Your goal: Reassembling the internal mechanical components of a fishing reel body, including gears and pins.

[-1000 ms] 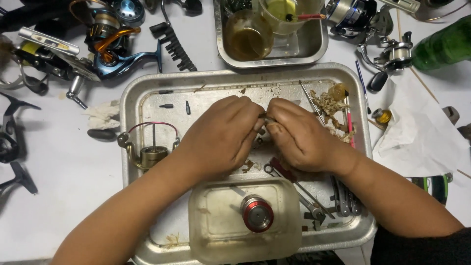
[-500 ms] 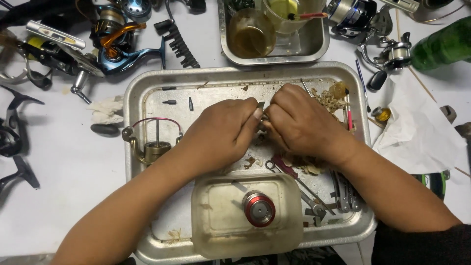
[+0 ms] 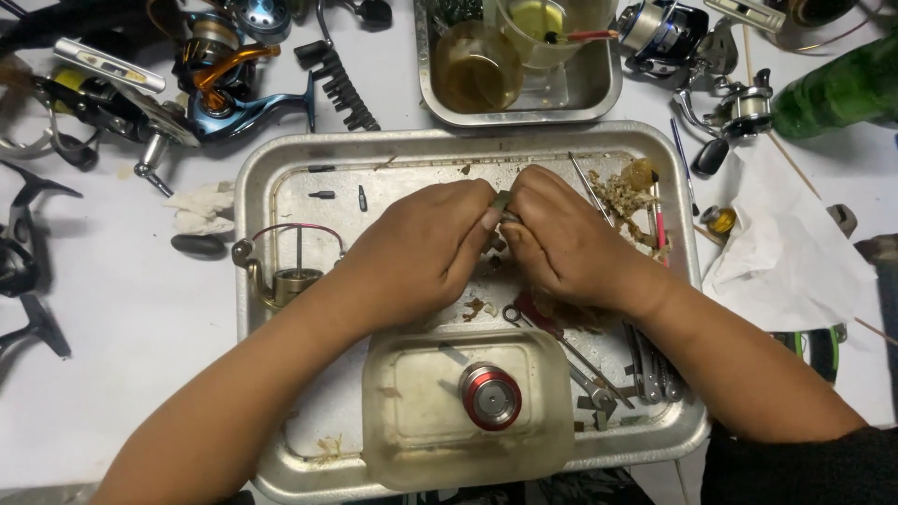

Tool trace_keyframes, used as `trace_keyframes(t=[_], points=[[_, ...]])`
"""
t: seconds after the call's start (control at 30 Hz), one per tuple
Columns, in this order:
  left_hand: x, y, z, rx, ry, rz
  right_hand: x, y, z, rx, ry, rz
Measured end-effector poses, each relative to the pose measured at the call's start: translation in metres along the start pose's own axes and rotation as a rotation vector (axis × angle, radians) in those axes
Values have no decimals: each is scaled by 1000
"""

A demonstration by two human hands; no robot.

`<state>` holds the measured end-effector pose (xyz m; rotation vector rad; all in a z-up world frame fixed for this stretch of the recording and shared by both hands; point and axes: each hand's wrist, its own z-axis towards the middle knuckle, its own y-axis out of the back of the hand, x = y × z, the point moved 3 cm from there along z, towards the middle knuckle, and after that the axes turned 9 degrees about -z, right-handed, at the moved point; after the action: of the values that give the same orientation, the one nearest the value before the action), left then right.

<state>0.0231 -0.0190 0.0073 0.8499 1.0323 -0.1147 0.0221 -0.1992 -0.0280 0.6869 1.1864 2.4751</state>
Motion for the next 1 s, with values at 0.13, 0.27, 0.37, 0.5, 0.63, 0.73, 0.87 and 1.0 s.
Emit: trace_keyframes(t=[0.13, 0.27, 0.37, 0.5, 0.63, 0.73, 0.87, 1.0], points=[[1, -1, -2, 7, 30, 57, -2, 0, -1, -16, 92, -152], [3, -3, 0, -15, 44, -35, -3, 0, -6, -6, 96, -149], [7, -4, 1, -33, -75, -3, 5, 8, 0, 50, -129, 204], [4, -6, -1, -47, -2, -66, 1, -2, -6, 27, -55, 61], [10, -8, -1, -33, 46, -92, 8, 13, 3, -65, 233, -397], [11, -9, 1, -40, -91, -24, 2, 6, -7, -27, 111, -176], [13, -11, -2, -69, -198, 51, 1, -3, -15, 46, -159, 264], [13, -11, -3, -48, 31, -148, 9, 16, 6, -92, 200, -460]])
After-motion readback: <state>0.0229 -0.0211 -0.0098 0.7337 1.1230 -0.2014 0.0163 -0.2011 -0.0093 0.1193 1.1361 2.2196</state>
